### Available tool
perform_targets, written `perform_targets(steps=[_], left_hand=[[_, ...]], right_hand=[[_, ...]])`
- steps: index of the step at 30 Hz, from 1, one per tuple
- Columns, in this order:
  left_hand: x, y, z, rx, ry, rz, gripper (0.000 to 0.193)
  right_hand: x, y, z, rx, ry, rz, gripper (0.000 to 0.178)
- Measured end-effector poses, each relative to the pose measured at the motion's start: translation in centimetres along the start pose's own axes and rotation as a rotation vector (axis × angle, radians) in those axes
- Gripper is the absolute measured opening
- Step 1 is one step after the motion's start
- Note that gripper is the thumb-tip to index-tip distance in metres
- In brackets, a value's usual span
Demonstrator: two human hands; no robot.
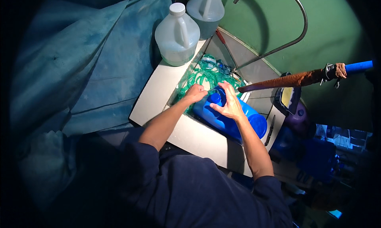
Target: The person scrubs the exterior of a purple plastic container with a sponge, rinses it under running water, and sets it aside. They then repeat the same process with a blue plastic container, scrubbing, rinsing, and placing it on the floor.
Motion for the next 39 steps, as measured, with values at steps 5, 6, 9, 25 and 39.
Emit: perform_targets(steps=[5, 6, 9, 25, 39], left_hand=[[0.9, -1.4, 0.4, -0.280, -0.125, 0.383, 0.057], [0.4, -2.1, -0.1, -0.536, -0.085, 0.490, 0.082], [-1.6, -4.7, 1.1, -0.050, -0.021, 0.150, 0.093], [0.7, -6.7, 0.5, 0.059, -0.323, -0.444, 0.031], [-2.6, -12.5, -0.1, 0.619, -0.167, -0.860, 0.073]], right_hand=[[1.0, 0.5, 0.0, 0.059, -0.098, -0.074, 0.078], [0.5, 1.0, 0.7, 0.077, -0.178, 0.014, 0.064], [-2.5, 1.7, 3.4, -0.032, -0.449, -0.074, 0.043], [-11.6, -1.9, 9.2, -0.418, 0.258, 0.175, 0.066], [2.7, -4.5, 3.1, 0.329, -0.361, -0.445, 0.051]])
Point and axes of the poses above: each hand's wrist, its own x-axis towards the middle knuckle, its own z-axis out of the back of the hand, y = z × x, the point moved 2 cm from there along x, towards the middle knuckle, and after that the axes turned 5 degrees about x, right-handed, at the moved point
